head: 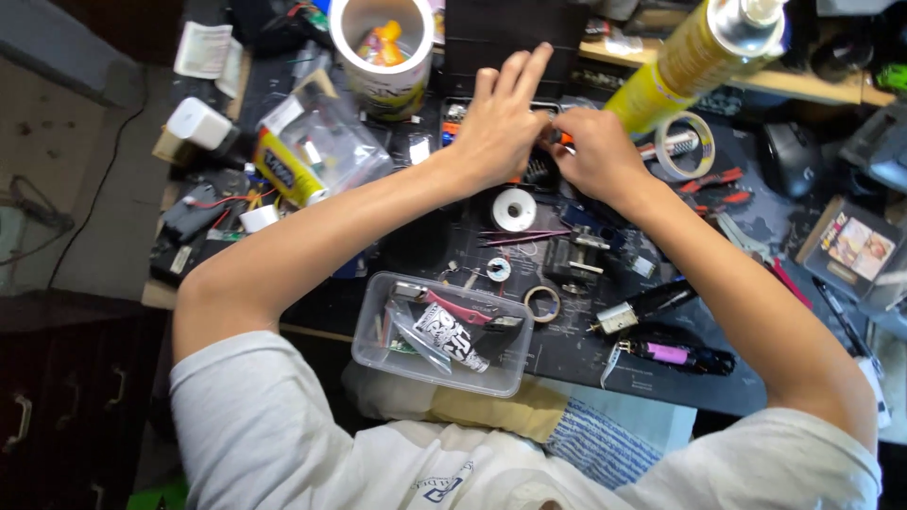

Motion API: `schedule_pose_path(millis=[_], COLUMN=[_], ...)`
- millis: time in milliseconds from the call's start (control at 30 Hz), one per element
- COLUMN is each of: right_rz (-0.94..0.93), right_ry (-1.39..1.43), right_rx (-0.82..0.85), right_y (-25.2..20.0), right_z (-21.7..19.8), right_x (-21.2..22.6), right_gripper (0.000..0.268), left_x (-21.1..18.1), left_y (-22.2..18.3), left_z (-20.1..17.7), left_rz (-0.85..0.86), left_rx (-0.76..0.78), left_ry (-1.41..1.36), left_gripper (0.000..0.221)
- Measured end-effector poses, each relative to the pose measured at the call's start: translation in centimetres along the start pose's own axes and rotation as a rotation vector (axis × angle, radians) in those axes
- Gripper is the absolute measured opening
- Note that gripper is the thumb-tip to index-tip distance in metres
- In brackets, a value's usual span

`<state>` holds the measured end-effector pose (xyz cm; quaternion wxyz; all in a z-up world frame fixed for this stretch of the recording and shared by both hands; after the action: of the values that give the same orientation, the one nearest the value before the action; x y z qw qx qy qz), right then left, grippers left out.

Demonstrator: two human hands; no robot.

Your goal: Disassembling the casing and internal components of a small electronic device using a screwdriver and soldering iron.

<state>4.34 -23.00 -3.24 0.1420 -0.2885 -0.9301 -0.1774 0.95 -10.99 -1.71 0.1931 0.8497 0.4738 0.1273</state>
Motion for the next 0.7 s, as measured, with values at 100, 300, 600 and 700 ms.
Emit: schedule_pose_path(millis=[100,300,600,700], right_rz=[0.02,0.119,0.108,0.118], right_ry=[0.033,0.043,0.133,0.044], right_rx=[-0.001,0.058,0.126,0.057], right_y=[0.4,1.1,1.5,0.8], right_z=[-0.3,-0.3,0.5,0.1], right_x=[-0.1,-0.9,-2.5,-1.5], right_gripper=[0.004,0.006,0.026,0.015], left_x=[-0.1,0.2,2.4,2.6], left_y=[0.1,0.8,1.7,1.1], left_z=[0.6,0.3,-6.7,-11.0], left_rz=[0.005,-0.006,-0.037,0.024], left_rx=[0.025,0.038,0.07,-0.049], left_ry=[-0.002,0.005,-0.246,-0.266], left_gripper=[0.017,0.013,0.01,0.008])
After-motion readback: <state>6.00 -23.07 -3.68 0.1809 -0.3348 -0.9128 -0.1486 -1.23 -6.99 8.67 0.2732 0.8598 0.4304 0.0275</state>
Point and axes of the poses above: each hand's wrist, its own y-axis towards the middle knuckle, its own z-axis out of the palm, x = y × z, the point moved 8 cm from there along y, towards the middle knuckle, and after that the axes turned 5 degrees about z, right-handed, at the moved point
